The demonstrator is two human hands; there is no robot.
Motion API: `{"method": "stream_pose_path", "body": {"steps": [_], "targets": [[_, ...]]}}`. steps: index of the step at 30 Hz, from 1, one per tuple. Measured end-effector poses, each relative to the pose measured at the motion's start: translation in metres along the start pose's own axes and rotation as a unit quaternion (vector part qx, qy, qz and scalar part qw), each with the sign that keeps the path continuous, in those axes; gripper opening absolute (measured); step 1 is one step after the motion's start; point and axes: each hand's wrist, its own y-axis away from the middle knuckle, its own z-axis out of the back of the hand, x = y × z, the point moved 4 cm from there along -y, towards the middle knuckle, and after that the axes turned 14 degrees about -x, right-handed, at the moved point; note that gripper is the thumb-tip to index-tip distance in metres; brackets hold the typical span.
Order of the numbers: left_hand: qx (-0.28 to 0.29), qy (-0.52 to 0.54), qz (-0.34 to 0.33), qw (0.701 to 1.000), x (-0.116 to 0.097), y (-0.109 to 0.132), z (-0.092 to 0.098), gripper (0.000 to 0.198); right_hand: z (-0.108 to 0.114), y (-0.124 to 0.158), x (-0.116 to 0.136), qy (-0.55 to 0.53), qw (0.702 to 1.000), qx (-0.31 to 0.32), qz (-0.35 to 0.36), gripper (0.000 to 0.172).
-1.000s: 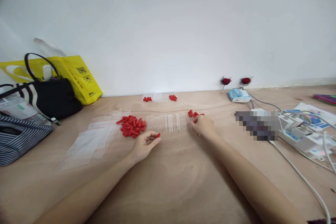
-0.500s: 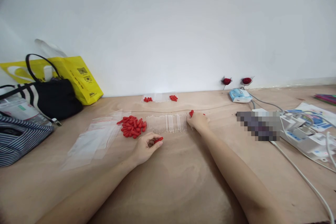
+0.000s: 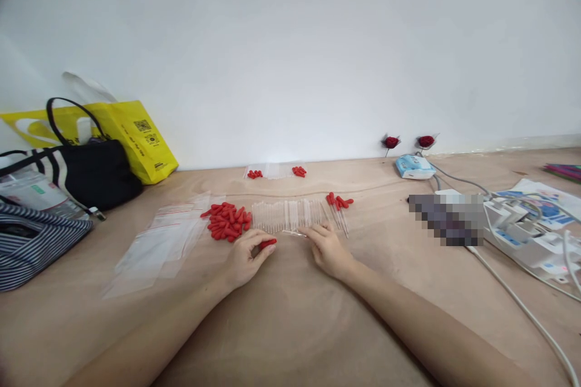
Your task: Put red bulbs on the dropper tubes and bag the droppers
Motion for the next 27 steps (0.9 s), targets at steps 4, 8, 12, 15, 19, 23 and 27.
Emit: {"method": "stream_pose_path", "body": {"steps": [4, 8, 12, 15, 19, 23, 27], "targets": [[0.003, -0.038, -0.017, 0.999, 0.005, 0.0, 0.001, 0.016, -0.006, 0.005, 0.009, -0.002, 1.0, 0.005, 0.02, 0.042], [0.013, -0.059, -0.023, 0.998, 0.008, 0.0, 0.0, 0.019, -0.01, 0.004, 0.011, 0.013, 1.0, 0.028, 0.007, 0.037], [0.017, -0.075, -0.024, 0.997, 0.007, 0.002, -0.001, 0.02, -0.011, 0.006, 0.014, 0.014, 0.999, 0.045, 0.011, 0.034], [0.013, -0.081, -0.022, 0.996, 0.008, 0.003, -0.002, 0.02, -0.011, 0.007, 0.017, 0.021, 0.999, 0.043, 0.027, 0.034], [-0.01, -0.08, -0.019, 0.997, 0.011, 0.003, 0.0, 0.02, -0.006, 0.006, 0.016, 0.037, 0.999, -0.01, -0.003, 0.035], [-0.011, -0.08, -0.013, 0.997, 0.012, 0.003, 0.001, 0.018, -0.005, 0.004, 0.019, 0.013, 1.0, -0.016, -0.008, 0.031], [-0.009, -0.073, -0.021, 0.997, 0.01, 0.003, 0.001, 0.017, -0.008, 0.005, 0.022, 0.003, 1.0, 0.018, -0.005, 0.031]]}}
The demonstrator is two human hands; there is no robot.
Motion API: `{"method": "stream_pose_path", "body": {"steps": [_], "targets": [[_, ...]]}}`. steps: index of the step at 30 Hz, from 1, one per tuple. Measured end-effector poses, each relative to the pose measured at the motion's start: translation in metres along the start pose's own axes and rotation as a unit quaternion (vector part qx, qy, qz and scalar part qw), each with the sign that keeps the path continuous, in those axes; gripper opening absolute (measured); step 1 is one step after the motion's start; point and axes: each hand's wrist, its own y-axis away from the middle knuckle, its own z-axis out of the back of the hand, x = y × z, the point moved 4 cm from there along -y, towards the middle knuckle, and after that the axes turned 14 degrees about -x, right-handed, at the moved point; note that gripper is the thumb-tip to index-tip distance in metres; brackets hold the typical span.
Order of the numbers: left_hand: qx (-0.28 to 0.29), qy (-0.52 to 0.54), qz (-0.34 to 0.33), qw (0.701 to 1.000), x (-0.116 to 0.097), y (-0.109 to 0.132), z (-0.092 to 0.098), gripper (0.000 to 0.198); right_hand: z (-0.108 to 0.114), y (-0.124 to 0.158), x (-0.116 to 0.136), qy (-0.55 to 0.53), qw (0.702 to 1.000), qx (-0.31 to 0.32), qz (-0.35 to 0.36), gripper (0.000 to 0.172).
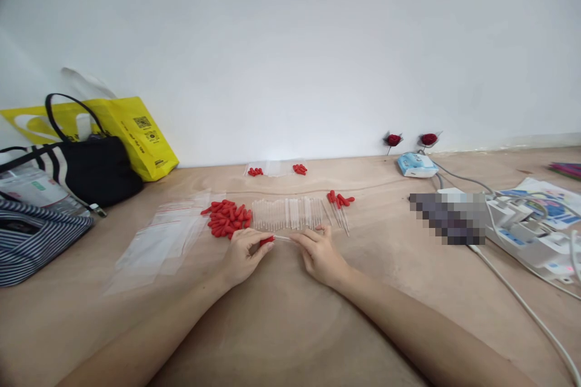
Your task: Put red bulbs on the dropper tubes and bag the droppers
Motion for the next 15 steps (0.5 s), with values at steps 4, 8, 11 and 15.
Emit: {"method": "stream_pose_path", "body": {"steps": [4, 8, 11, 15], "targets": [[-0.005, 0.008, -0.01, 1.0, -0.001, 0.0, 0.001, 0.015, -0.002, 0.0, 0.0, 0.0, 1.0, 0.023, 0.001, 0.027], [-0.009, -0.007, -0.039, 0.999, -0.004, 0.001, 0.001, 0.014, -0.003, 0.001, 0.0, -0.011, 1.0, 0.021, 0.008, 0.018], [-0.016, -0.013, -0.066, 0.998, -0.008, 0.001, 0.002, 0.015, -0.005, 0.002, 0.002, -0.03, 0.999, 0.012, 0.022, 0.017], [-0.037, 0.002, -0.11, 0.993, -0.016, 0.002, 0.004, 0.015, -0.005, 0.002, 0.004, -0.042, 0.998, 0.003, 0.046, 0.018]]}}
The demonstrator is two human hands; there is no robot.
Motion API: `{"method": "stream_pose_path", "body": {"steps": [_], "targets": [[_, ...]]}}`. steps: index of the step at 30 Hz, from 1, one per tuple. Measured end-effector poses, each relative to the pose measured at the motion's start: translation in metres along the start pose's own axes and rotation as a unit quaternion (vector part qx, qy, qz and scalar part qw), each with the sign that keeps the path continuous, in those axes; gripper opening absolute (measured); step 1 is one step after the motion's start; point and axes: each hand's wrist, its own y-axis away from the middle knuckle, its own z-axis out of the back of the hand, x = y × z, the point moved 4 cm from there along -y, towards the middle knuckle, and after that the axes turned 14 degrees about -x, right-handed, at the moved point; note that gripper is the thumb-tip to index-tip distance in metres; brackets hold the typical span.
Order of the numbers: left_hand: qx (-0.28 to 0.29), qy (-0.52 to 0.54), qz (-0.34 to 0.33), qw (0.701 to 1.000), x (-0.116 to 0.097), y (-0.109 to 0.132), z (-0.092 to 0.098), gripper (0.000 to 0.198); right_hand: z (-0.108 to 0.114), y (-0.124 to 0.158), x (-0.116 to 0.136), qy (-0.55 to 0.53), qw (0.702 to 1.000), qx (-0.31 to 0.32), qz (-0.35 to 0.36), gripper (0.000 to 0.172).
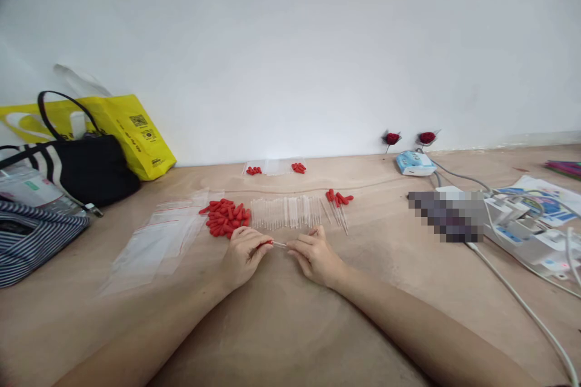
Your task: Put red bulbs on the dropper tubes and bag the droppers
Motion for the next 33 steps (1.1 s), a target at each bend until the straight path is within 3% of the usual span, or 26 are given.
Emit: {"method": "stream_pose_path", "body": {"steps": [7, 14, 20, 26, 33], "targets": [[0.04, -0.016, -0.077, 0.996, -0.012, 0.002, -0.003, 0.018, 0.008, -0.005, 0.003, 0.054, 0.995, 0.0, 0.08, 0.023], [0.044, -0.016, -0.11, 0.993, -0.016, 0.004, -0.006, 0.016, 0.006, -0.005, 0.009, 0.079, 0.991, -0.024, 0.107, 0.025], [0.056, -0.011, -0.107, 0.993, -0.017, 0.004, -0.007, 0.014, 0.001, -0.004, 0.007, 0.067, 0.994, -0.006, 0.086, 0.023], [0.066, -0.01, -0.052, 0.996, -0.01, -0.001, -0.005, 0.012, 0.003, -0.006, 0.0, 0.055, 0.997, 0.017, 0.048, 0.022], [0.02, -0.032, -0.069, 0.997, -0.006, -0.003, 0.001, 0.008, 0.011, -0.008, -0.001, 0.108, 0.992, 0.0, 0.07, 0.017]]}}
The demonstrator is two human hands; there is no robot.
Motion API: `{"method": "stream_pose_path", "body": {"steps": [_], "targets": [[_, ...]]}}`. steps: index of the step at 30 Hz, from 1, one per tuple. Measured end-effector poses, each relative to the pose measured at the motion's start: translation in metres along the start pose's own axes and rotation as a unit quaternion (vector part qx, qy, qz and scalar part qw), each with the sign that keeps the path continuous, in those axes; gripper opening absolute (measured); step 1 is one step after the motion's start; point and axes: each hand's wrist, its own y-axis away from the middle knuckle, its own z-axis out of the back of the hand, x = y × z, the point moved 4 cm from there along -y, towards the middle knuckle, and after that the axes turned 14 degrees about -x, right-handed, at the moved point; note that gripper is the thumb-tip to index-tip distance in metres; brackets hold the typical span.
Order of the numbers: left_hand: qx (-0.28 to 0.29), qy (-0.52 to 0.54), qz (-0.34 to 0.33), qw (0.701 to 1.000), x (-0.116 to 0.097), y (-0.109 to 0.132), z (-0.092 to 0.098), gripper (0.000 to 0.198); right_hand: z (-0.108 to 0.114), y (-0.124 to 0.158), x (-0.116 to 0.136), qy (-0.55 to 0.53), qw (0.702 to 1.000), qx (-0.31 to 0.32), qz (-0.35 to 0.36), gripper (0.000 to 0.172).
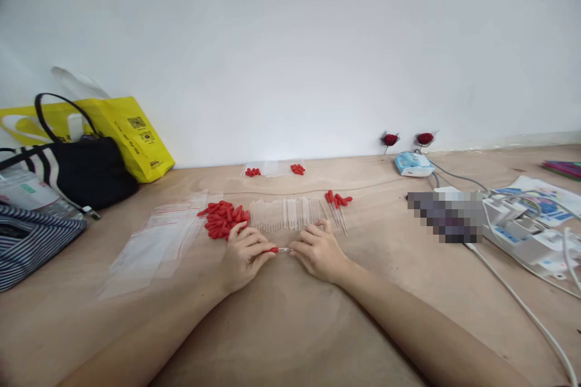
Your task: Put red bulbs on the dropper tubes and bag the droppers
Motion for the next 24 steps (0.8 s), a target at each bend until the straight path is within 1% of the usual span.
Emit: {"method": "stream_pose_path", "body": {"steps": [3, 6, 8, 10, 12, 14, 16, 18, 20, 22, 24], "targets": [[-0.012, -0.012, -0.002, 1.0, -0.001, 0.0, 0.0, 0.007, -0.001, 0.0, 0.002, 0.023, 1.0, -0.004, 0.017, 0.017], [0.002, -0.013, 0.001, 1.0, 0.0, 0.001, -0.002, 0.008, -0.002, 0.001, 0.003, 0.037, 0.999, 0.001, 0.023, 0.017], [0.012, -0.011, 0.013, 1.0, 0.003, 0.003, -0.003, 0.017, -0.001, 0.001, 0.0, 0.048, 0.999, 0.001, 0.018, 0.017], [0.009, -0.009, 0.032, 0.999, 0.007, 0.005, -0.004, 0.031, 0.002, 0.002, -0.008, 0.071, 0.997, -0.015, -0.007, 0.018], [0.005, -0.002, 0.051, 0.999, 0.01, 0.006, -0.003, 0.04, 0.009, 0.002, -0.024, 0.109, 0.991, -0.042, -0.068, 0.018], [0.007, 0.005, 0.061, 0.998, 0.011, 0.007, -0.004, 0.04, 0.017, 0.004, -0.046, 0.156, 0.971, -0.063, -0.17, 0.02], [0.021, 0.009, 0.061, 0.998, 0.011, 0.007, -0.005, 0.035, 0.024, 0.008, -0.07, 0.196, 0.935, -0.059, -0.289, 0.022], [0.036, 0.017, 0.059, 0.997, 0.011, 0.007, -0.006, 0.028, 0.028, 0.013, -0.088, 0.219, 0.896, -0.037, -0.385, 0.026], [0.047, 0.03, 0.058, 0.997, 0.01, 0.007, -0.007, 0.023, 0.029, 0.018, -0.1, 0.222, 0.869, -0.015, -0.441, 0.028], [0.053, 0.04, 0.057, 0.996, 0.01, 0.007, -0.008, 0.019, 0.028, 0.02, -0.105, 0.217, 0.857, 0.001, -0.467, 0.027], [0.061, 0.046, 0.057, 0.995, 0.01, 0.007, -0.009, 0.016, 0.026, 0.021, -0.107, 0.217, 0.852, 0.015, -0.477, 0.025]]}}
